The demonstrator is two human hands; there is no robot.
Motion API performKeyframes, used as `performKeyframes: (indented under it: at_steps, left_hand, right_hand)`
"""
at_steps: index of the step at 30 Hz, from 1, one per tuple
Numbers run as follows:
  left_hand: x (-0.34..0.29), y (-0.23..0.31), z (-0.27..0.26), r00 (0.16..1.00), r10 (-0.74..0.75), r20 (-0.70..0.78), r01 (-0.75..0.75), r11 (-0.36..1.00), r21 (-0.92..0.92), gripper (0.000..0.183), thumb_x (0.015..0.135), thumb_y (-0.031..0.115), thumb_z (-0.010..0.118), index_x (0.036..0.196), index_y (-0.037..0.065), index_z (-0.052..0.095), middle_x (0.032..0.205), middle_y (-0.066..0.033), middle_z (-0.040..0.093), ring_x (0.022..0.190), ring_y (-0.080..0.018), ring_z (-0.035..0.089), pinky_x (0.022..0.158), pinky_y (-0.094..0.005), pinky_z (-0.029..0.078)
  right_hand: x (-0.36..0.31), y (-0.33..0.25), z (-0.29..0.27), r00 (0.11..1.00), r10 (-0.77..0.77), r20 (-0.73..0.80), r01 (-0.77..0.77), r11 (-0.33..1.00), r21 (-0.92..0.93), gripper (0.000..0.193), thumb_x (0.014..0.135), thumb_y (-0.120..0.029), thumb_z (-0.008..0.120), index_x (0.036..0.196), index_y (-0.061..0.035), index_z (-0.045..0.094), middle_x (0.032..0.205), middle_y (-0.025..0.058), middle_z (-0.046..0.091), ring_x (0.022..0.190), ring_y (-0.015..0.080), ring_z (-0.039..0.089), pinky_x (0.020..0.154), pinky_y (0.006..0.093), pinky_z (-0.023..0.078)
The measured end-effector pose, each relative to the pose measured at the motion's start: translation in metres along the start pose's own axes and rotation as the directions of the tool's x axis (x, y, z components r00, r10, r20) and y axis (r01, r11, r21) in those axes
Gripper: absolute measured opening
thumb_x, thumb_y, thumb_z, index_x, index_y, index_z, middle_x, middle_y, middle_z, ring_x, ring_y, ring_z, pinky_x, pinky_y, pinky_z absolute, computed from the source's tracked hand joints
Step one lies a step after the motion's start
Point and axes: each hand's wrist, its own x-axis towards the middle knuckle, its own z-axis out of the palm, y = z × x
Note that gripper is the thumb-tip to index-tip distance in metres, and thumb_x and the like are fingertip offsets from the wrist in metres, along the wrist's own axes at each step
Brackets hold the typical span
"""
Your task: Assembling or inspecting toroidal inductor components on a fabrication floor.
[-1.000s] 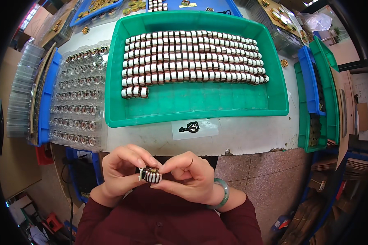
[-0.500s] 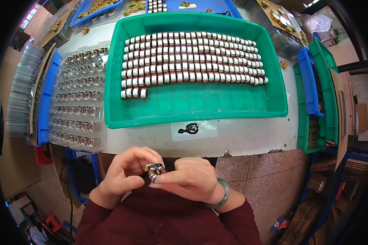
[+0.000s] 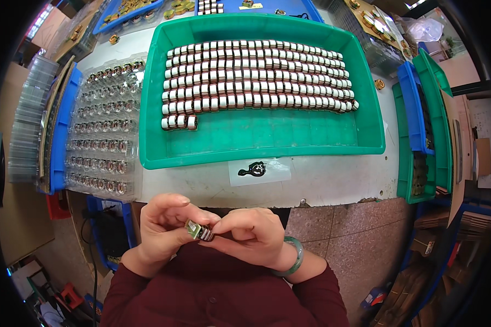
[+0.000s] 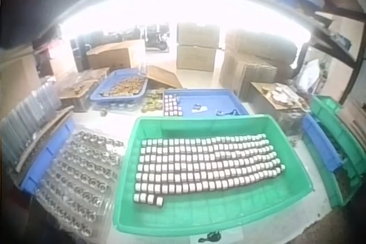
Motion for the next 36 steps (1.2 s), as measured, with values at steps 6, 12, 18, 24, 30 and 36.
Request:
performKeyframes:
  at_steps: [6,12,18,24,30,36]
  left_hand:
    - [-0.002,-0.003,-0.004,0.996,0.075,0.044,-0.078,0.994,0.076,0.054,0.073,-0.007,0.066,0.119,0.008,0.044,0.097,-0.0170,0.063,0.090,-0.0302,0.063,0.081,-0.0392,0.052]
    - [0.002,0.002,0.005,0.994,-0.019,-0.109,0.011,0.997,-0.076,0.043,0.072,-0.006,0.067,0.110,0.007,0.051,0.095,-0.0135,0.063,0.090,-0.0298,0.063,0.079,-0.0382,0.053]
    - [0.007,-0.009,-0.010,0.967,0.243,0.073,-0.248,0.966,0.070,0.026,0.073,-0.013,0.061,0.095,0.001,0.058,0.098,-0.0125,0.061,0.098,-0.0307,0.060,0.087,-0.0381,0.050]
    - [0.009,-0.009,-0.011,0.965,0.261,0.041,-0.264,0.958,0.111,0.020,0.072,-0.013,0.062,0.086,0.002,0.061,0.094,-0.0107,0.061,0.096,-0.0309,0.060,0.084,-0.0380,0.051]
    - [0.009,-0.013,-0.013,0.965,0.262,0.026,-0.263,0.958,0.119,0.021,0.071,-0.012,0.063,0.087,0.002,0.060,0.093,-0.0109,0.061,0.094,-0.0307,0.060,0.082,-0.0373,0.052]
    - [0.010,-0.017,-0.013,0.967,0.255,0.015,-0.255,0.959,0.124,0.022,0.071,-0.012,0.064,0.087,0.002,0.060,0.093,-0.0112,0.061,0.092,-0.0303,0.060,0.082,-0.0371,0.051]
  right_hand:
    - [0.000,0.001,-0.003,1.000,0.004,-0.003,-0.004,1.000,0.012,0.029,0.060,0.005,0.076,0.082,-0.0056,0.061,0.051,-0.0093,0.037,0.043,0.0036,0.026,0.038,0.0183,0.024]
    - [0.004,0.001,-0.008,0.996,-0.054,0.077,0.055,0.998,-0.014,0.023,0.069,0.004,0.068,0.089,-0.0043,0.059,0.052,-0.0074,0.038,0.044,0.0044,0.029,0.040,0.0186,0.027]
    - [-0.011,0.007,-0.029,0.988,0.137,-0.071,-0.140,0.990,-0.029,0.019,0.084,-0.001,0.041,0.099,0.0002,0.052,0.062,0.0008,0.048,0.050,0.0086,0.038,0.047,0.0222,0.034]
    - [-0.015,0.008,-0.050,0.949,0.190,-0.252,-0.291,0.836,-0.466,0.009,0.082,-0.001,0.051,0.089,-0.0023,0.056,0.066,0.0022,0.052,0.053,0.0116,0.041,0.049,0.0227,0.035]
    - [-0.020,0.032,-0.072,0.966,0.022,-0.256,-0.221,0.579,-0.785,0.006,0.074,-0.002,0.063,0.078,-0.0059,0.060,0.070,0.0017,0.055,0.059,0.0148,0.046,0.057,0.0246,0.038]
    - [-0.022,0.050,-0.077,0.974,-0.137,-0.182,-0.116,0.387,-0.915,0.011,0.067,-0.002,0.067,0.075,-0.0081,0.062,0.072,0.0007,0.055,0.065,0.0172,0.048,0.068,0.0280,0.039]
